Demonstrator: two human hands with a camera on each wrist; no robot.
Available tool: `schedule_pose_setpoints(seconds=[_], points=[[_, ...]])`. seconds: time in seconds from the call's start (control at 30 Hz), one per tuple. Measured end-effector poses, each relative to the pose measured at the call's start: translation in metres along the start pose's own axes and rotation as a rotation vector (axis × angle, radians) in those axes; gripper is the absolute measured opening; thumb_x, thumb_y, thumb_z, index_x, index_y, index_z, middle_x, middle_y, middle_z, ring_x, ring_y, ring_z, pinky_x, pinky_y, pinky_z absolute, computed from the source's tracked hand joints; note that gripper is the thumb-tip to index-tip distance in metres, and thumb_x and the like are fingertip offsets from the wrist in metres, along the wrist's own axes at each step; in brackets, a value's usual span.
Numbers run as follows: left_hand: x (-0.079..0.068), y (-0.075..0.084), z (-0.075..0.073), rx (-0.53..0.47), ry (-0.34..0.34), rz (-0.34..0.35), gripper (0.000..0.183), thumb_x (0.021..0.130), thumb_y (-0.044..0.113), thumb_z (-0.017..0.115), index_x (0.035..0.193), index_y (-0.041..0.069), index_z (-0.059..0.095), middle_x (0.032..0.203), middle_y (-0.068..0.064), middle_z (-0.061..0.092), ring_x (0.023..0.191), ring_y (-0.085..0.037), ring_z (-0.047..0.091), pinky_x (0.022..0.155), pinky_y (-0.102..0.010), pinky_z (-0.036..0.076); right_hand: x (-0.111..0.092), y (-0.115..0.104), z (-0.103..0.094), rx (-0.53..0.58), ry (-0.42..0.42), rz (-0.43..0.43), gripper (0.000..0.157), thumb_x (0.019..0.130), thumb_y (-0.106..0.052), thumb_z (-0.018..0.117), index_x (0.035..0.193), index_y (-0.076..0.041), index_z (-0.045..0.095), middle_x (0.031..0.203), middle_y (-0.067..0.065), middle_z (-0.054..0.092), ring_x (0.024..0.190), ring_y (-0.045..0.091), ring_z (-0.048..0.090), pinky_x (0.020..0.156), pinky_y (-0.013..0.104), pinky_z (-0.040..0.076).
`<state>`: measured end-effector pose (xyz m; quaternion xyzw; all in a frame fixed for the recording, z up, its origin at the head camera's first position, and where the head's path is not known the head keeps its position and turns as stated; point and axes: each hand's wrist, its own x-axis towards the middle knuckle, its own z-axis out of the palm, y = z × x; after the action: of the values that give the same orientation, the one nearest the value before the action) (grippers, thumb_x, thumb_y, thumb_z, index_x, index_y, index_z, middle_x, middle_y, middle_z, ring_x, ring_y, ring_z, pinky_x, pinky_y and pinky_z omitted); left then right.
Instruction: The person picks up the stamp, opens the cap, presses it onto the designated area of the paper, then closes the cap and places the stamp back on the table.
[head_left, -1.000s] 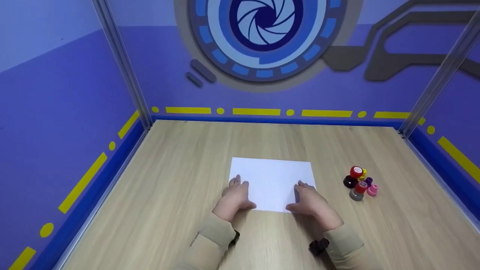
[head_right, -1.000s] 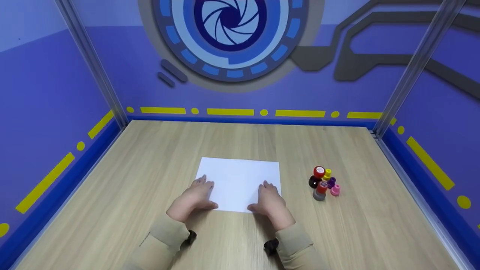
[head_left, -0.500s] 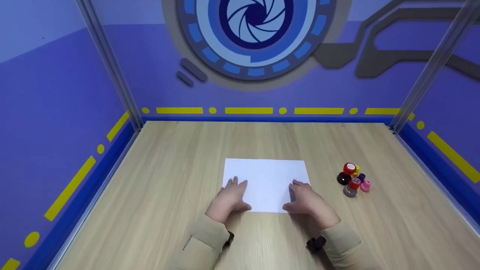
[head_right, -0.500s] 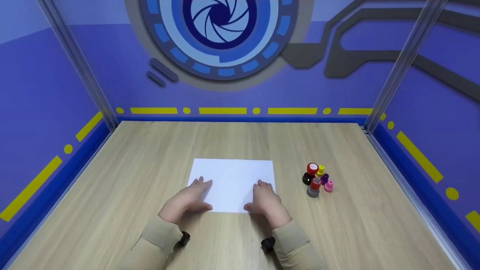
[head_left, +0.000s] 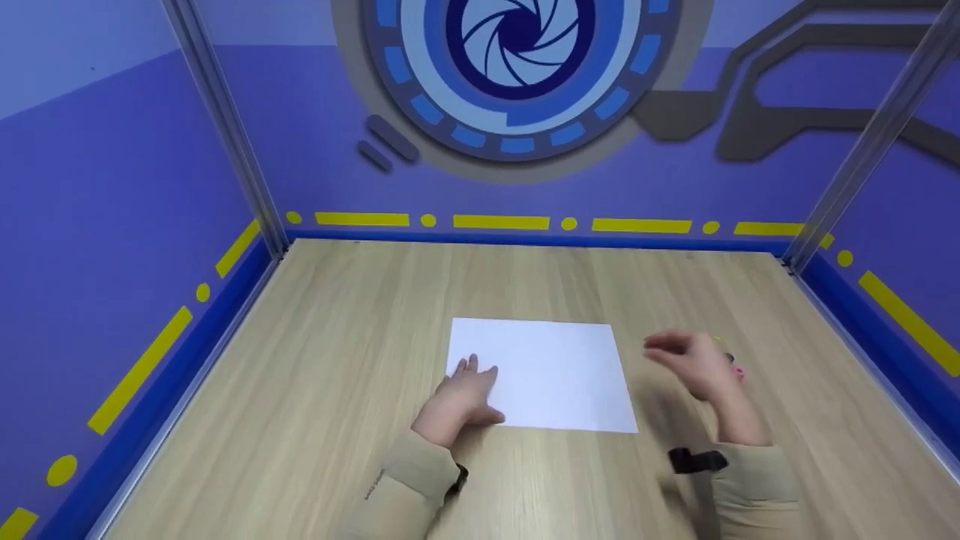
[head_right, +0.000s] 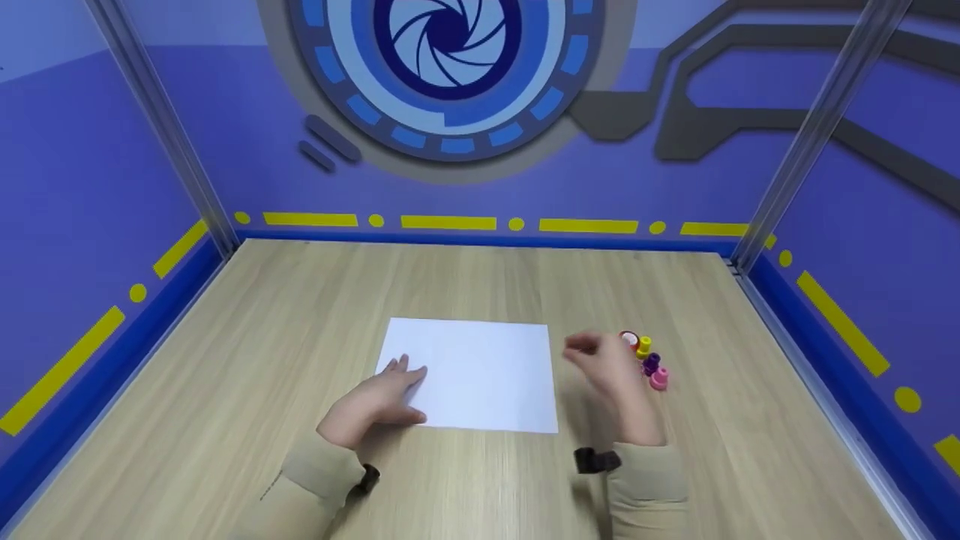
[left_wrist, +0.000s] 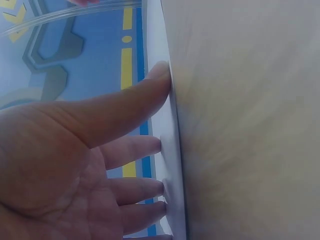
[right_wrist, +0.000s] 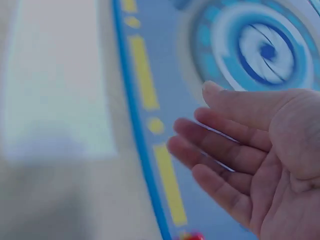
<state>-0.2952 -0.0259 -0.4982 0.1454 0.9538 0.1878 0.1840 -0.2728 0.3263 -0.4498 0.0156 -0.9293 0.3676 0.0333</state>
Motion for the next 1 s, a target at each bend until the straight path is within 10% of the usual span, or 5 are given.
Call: schedule_pose_setpoints(seconds=[0.2,0.37,0.53,1.0], points=[[0.003,0.0,-0.004,0.02,-0.009,-0.001,0.084,0.09,0.033,0.081,0.158,0.008,0.039,0.169,-0.027,0.017,0.159,-0.044,0.014,0.128,-0.062,0.021,-0.012,0.029,-0.046,-0.006,0.119,0.193,0.046,0.1,-0.037,0.067,0.131,-0.003,0.068,0.128,0.025,0.069,0.097,0.022,0.068,0.076,0.03,0.057],[0.002,-0.001,-0.002,0.009,-0.007,0.0,0.084,0.089,0.033,0.081,0.158,0.008,0.04,0.169,-0.027,0.017,0.159,-0.044,0.015,0.128,-0.062,0.02,-0.017,0.052,-0.058,-0.02,0.065,0.265,0.053,0.099,-0.036,0.069,0.134,0.004,0.064,0.139,0.032,0.06,0.128,0.049,0.054,0.102,0.063,0.046],[-0.001,-0.001,-0.002,0.014,-0.007,-0.001,0.084,0.09,0.034,0.081,0.158,0.009,0.04,0.17,-0.026,0.017,0.159,-0.044,0.015,0.128,-0.061,0.021,-0.015,0.061,-0.057,-0.014,-0.01,0.279,0.06,0.096,-0.038,0.073,0.136,0.004,0.061,0.143,0.032,0.057,0.133,0.051,0.049,0.109,0.07,0.038],[0.0,-0.001,-0.002,0.033,-0.014,0.007,0.084,0.09,0.036,0.08,0.159,0.01,0.039,0.17,-0.026,0.017,0.159,-0.043,0.015,0.128,-0.061,0.023,-0.01,0.07,-0.047,-0.016,-0.08,0.277,0.056,0.092,-0.028,0.079,0.135,0.004,0.063,0.133,0.03,0.064,0.106,0.027,0.064,0.076,0.021,0.051]])
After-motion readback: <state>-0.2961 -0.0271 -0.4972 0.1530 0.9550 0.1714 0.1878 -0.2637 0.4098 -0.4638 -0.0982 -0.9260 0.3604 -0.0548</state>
